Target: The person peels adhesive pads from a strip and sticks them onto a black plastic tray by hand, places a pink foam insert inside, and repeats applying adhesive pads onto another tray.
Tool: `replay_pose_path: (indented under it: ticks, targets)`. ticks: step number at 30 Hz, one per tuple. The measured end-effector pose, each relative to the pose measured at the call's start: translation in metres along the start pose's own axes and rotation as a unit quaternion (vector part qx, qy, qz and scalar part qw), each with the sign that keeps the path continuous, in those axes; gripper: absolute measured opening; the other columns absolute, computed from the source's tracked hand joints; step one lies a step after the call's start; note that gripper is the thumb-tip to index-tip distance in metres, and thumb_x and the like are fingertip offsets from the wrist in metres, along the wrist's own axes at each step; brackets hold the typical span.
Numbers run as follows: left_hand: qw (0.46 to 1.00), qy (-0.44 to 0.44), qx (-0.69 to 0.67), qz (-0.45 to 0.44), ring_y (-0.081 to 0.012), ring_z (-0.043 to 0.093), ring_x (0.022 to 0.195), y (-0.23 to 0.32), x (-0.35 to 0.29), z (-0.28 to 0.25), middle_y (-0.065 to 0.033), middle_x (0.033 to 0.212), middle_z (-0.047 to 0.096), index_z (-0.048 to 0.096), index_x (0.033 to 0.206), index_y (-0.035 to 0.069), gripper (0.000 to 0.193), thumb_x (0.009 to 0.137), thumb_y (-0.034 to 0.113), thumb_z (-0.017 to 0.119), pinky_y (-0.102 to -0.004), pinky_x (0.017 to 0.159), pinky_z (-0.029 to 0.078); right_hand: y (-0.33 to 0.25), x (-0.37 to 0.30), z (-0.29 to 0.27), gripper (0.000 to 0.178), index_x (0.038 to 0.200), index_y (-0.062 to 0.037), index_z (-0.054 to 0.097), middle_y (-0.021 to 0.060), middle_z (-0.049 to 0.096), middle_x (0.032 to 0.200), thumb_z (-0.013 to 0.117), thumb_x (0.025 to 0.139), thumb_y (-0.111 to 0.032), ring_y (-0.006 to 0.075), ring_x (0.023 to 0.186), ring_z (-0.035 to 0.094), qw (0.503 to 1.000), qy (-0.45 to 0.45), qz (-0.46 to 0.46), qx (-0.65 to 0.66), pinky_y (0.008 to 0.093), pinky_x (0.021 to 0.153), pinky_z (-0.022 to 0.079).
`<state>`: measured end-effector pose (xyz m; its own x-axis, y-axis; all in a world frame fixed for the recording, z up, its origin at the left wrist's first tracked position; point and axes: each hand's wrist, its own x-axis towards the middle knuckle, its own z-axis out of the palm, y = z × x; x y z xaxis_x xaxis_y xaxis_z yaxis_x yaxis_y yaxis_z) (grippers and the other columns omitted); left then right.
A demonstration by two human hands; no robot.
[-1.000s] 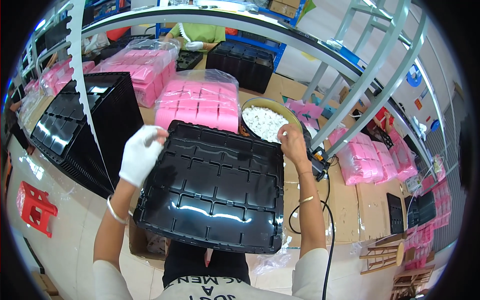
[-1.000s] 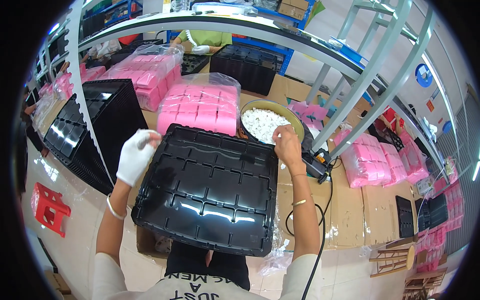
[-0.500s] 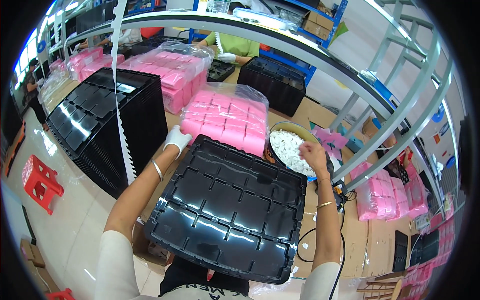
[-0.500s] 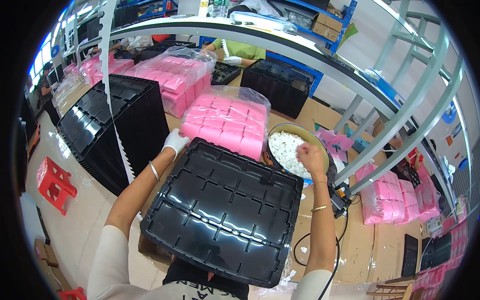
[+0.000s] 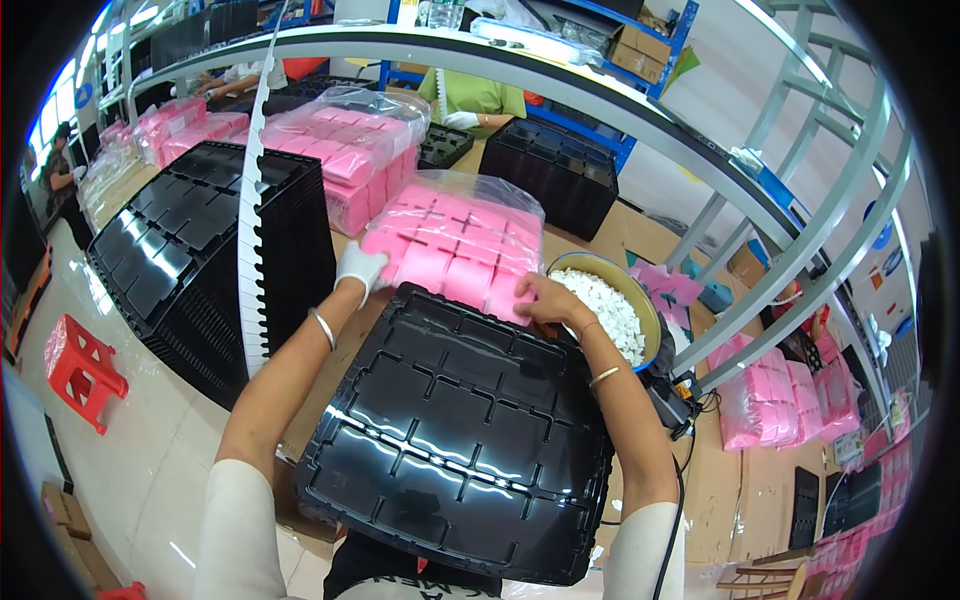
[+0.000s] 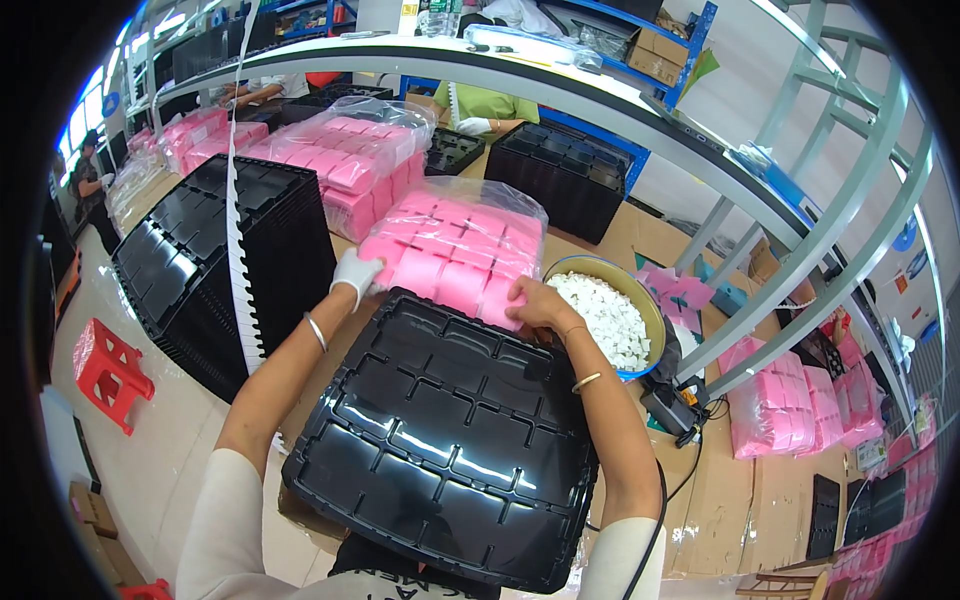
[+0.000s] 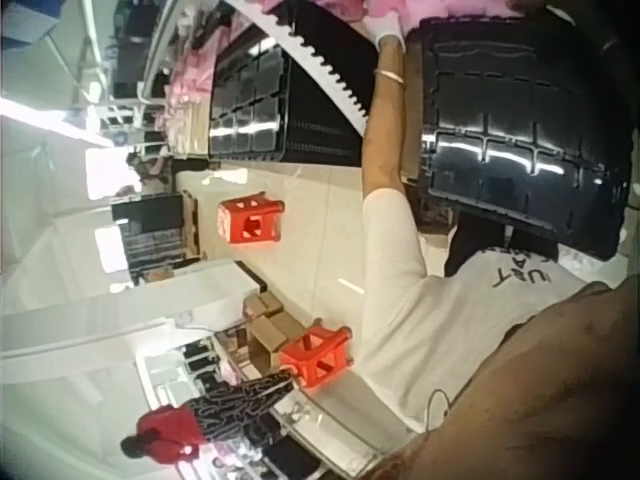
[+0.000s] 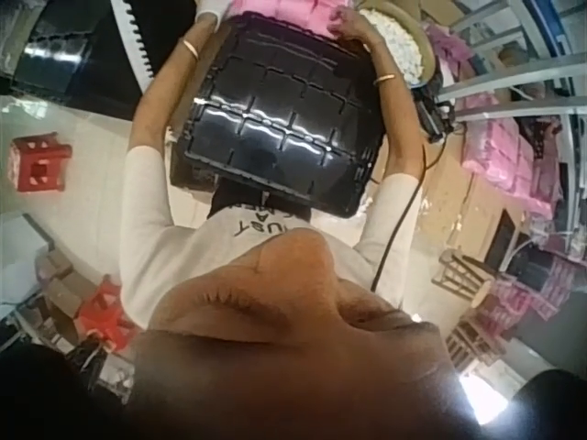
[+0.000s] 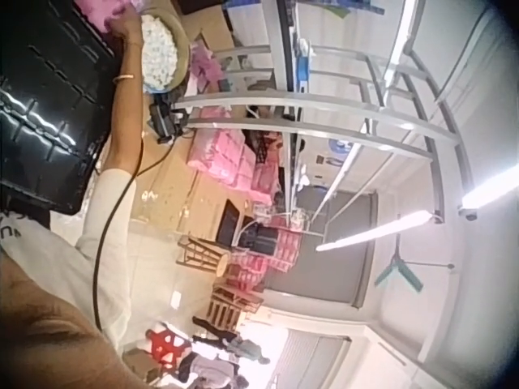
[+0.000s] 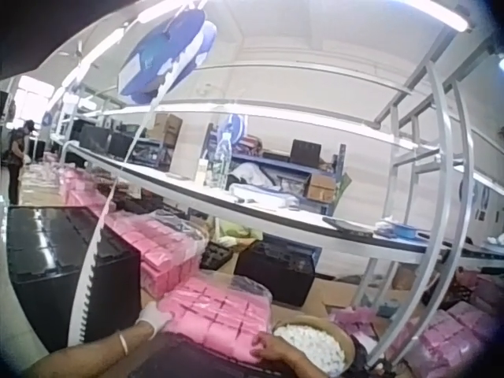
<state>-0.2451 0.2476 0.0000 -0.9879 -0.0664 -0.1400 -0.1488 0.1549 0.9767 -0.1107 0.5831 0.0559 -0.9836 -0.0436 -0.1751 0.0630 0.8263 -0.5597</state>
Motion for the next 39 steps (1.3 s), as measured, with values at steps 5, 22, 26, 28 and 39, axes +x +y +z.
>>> replay_pose_path:
  ticks: [5,22,26,28,39]
  targets:
    - [0.997,0.016,-0.060,0.039,-0.0235,0.064,0.049,0.047,0.015,0.006,-0.0170,0.080,0.066,0.055,0.118,-0.002,0.040,0.086,0.016,0.071,-0.0330,0.040,0.051,0.002,0.025,-0.007,0.035,0.108,-0.0089,0.063,0.0187,0.071,0.099,0.077,0.078,-0.023,0.0324,0.096,0.069,0.987,0.149,-0.008,0.065,0.0409,0.086,0.054]
    - [0.948,0.121,0.249,0.159,-0.0368,0.072,0.070,0.008,0.047,0.002,-0.0238,0.094,0.072,0.074,0.097,0.007,0.027,0.091,0.029,0.061,-0.0465,0.070,0.057,0.025,0.034,0.006,0.019,0.090,-0.0092,0.080,0.0169,0.072,0.101,0.083,0.073,-0.018,0.0292,0.088,0.071,0.942,0.310,-0.129,-0.027,0.0364,0.076,0.058]
    - [0.841,0.115,0.438,0.295,-0.0392,0.071,0.083,0.035,0.024,0.000,-0.0214,0.091,0.072,0.074,0.095,0.006,0.031,0.093,0.032,0.058,-0.0500,0.073,0.055,0.026,0.029,-0.001,0.014,0.086,-0.0085,0.080,0.0179,0.069,0.103,0.079,0.076,-0.020,0.0311,0.092,0.068,0.927,0.355,-0.105,-0.053,0.0387,0.081,0.056]
    - [0.833,0.091,0.462,0.291,-0.0414,0.070,0.088,0.057,0.012,-0.001,-0.0224,0.094,0.071,0.074,0.096,0.006,0.033,0.093,0.034,0.057,-0.0516,0.078,0.054,0.019,0.023,-0.006,0.014,0.086,-0.0092,0.079,0.0185,0.068,0.103,0.077,0.078,-0.021,0.0333,0.094,0.067,0.919,0.377,-0.108,-0.040,0.0405,0.086,0.055]
    - [0.971,-0.222,0.081,0.026,-0.0121,0.049,0.038,0.092,-0.083,-0.040,0.0001,0.066,0.055,0.066,0.105,0.005,0.014,0.094,0.009,0.059,-0.0269,0.036,0.035,-0.042,-0.129,0.000,0.017,0.101,0.0026,0.069,0.0074,0.070,0.104,0.065,0.097,-0.014,0.0105,0.076,0.068,0.884,0.355,-0.135,0.272,0.0244,0.066,0.053]
